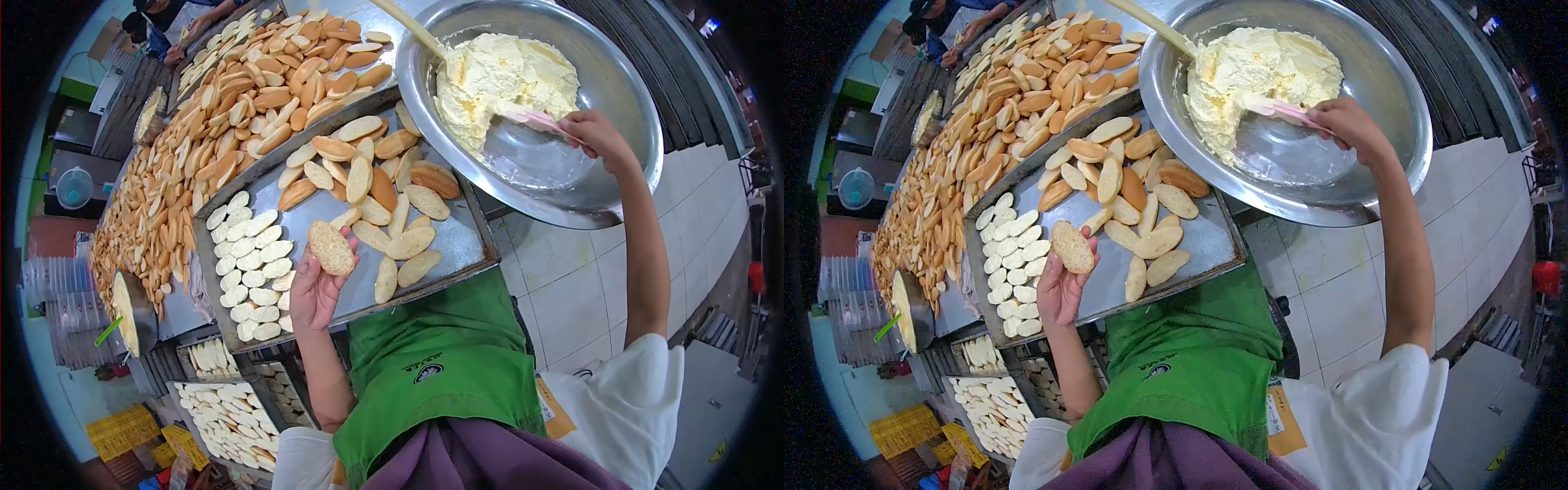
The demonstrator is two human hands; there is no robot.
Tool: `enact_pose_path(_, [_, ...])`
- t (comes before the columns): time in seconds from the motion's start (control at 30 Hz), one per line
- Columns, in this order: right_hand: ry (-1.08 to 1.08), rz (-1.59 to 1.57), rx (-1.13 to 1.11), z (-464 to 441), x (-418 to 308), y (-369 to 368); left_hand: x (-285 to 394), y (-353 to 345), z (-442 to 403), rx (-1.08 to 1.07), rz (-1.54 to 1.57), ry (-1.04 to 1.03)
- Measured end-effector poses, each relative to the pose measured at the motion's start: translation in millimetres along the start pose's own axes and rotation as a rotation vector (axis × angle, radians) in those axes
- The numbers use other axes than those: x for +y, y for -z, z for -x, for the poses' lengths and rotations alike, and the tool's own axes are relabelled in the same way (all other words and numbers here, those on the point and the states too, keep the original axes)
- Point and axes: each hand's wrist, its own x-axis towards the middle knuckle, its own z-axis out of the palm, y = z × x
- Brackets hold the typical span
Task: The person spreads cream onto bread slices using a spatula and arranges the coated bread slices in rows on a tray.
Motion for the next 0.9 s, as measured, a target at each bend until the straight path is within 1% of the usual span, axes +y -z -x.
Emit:
enact_pose_path(0.07, [0.051, -0.186, 0.008, 25.8, -2.5, 0.6, -4.2, -6.8, -5.2, -0.092, -0.03, -0.019])
enact_pose_path(0.13, [0.155, -0.325, 0.057, 55.4, -10.3, -19.4, -8.9, -13.5, -12.2, -0.12, -0.053, -0.026])
enact_pose_path(0.17, [0.219, -0.376, 0.038, 71.4, -16.3, -33.4, -11.0, -17.0, -14.6, -0.145, -0.08, -0.025])
enact_pose_path(0.23, [0.336, -0.458, -0.014, 99.3, -24.3, -68.7, -15.8, -27.2, -17.5, -0.06, -0.083, -0.038])
enact_pose_path(0.27, [0.389, -0.49, -0.038, 107.9, -25.4, -88.0, -16.7, -30.3, -20.1, -0.101, -0.069, -0.008])
enact_pose_path(0.3, [0.397, -0.497, -0.071, 113.4, -25.9, -107.2, -16.8, -32.2, -20.2, -0.142, -0.055, 0.026])
enact_pose_path(0.33, [0.488, -0.527, -0.063, 117.4, -25.1, -125.7, -16.6, -34.8, -19.1, -0.121, -0.061, 0.008])
enact_pose_path(0.37, [0.576, -0.556, -0.048, 118.3, -24.9, -141.7, -16.5, -37.6, -18.5, -0.135, -0.048, 0.033])
enact_pose_path(0.4, [0.581, -0.561, -0.064, 117.1, -25.6, -155.8, -16.8, -38.7, -17.1, -0.153, -0.034, 0.061])
enact_pose_path(0.47, [0.636, -0.574, -0.029, 115.7, -25.9, -179.5, -19.6, -31.6, -13.7, -0.116, -0.06, 0.034])
enact_pose_path(0.57, [0.644, -0.498, -0.012, 115.5, -24.1, -200.1, -20.9, -27.4, -10.6, -0.063, -0.066, -0.009])
enact_pose_path(0.6, [0.599, -0.45, -0.002, 117.2, -24.2, -201.5, -21.9, -21.9, -10.4, -0.051, -0.049, -0.041])
enact_pose_path(0.63, [0.6, -0.451, -0.007, 115.8, -22.5, -201.3, -21.8, -18.4, -9.8, -0.038, -0.033, -0.072])
enact_pose_path(0.7, [0.713, -0.192, 0.21, 111.7, -18.7, -199.0, -17.3, -17.6, -8.8, -0.006, -0.062, -0.109])
enact_pose_path(0.73, [0.715, -0.192, 0.208, 112.7, -20.5, -197.8, -15.0, -17.6, -8.9, 0.022, -0.091, -0.143])
enact_pose_path(0.77, [0.64, -0.268, 0.213, 115.2, -24.6, -194.7, -13.6, -16.6, -9.3, 0.024, -0.09, -0.144])
enact_pose_path(0.8, [0.564, -0.343, 0.217, 117.7, -28.2, -192.8, -12.6, -15.7, -9.5, 0.003, -0.174, -0.189])
enact_pose_path(0.83, [0.561, -0.342, 0.215, 120.2, -31.7, -193.7, -11.8, -14.7, -9.5, -0.017, -0.258, -0.232])
enact_pose_path(0.9, [0.584, -0.389, 0.025, 124.0, -37.2, -196.3, -10.0, -13.6, -10.3, -0.025, -0.227, -0.264])
